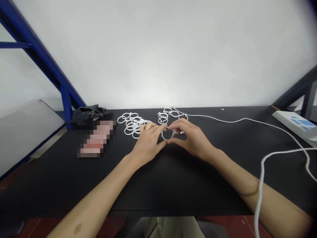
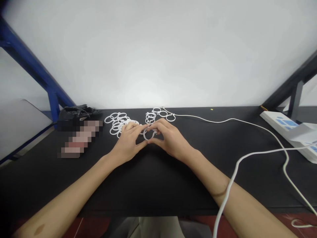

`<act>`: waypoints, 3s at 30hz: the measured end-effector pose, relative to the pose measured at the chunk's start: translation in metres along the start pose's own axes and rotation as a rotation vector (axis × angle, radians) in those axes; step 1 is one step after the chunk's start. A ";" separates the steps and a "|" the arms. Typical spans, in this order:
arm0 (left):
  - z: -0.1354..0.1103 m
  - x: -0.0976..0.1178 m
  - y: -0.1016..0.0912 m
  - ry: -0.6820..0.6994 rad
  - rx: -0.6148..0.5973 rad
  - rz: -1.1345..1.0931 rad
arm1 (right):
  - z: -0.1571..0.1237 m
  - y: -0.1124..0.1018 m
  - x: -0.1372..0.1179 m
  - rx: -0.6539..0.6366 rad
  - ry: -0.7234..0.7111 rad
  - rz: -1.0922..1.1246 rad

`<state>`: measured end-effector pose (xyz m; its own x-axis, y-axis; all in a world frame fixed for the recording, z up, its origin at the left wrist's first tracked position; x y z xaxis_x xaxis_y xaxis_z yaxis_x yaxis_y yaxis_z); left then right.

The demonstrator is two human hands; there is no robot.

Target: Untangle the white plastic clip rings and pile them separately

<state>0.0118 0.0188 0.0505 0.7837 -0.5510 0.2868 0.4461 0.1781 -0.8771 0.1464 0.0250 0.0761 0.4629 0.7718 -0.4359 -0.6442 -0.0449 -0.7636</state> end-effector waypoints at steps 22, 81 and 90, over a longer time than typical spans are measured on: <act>0.001 0.010 -0.003 0.017 -0.022 -0.143 | 0.000 -0.002 0.006 0.040 0.164 0.027; 0.003 0.002 -0.007 0.101 0.038 0.153 | 0.002 0.005 0.001 -0.061 0.093 0.080; 0.001 0.013 -0.011 0.085 0.008 -0.084 | 0.001 0.004 0.002 0.043 0.100 0.078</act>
<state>0.0171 0.0104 0.0638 0.7039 -0.6316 0.3250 0.5122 0.1343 -0.8483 0.1442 0.0274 0.0730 0.4671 0.7001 -0.5401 -0.7054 -0.0733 -0.7050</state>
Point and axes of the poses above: each hand's wrist, its own z-axis towards the middle knuckle, its own y-axis out of the palm, x = y × z, the point moved 7 cm from there along z, towards the middle knuckle, and after that the axes turned 5 degrees about -x, right-handed, at the moved point
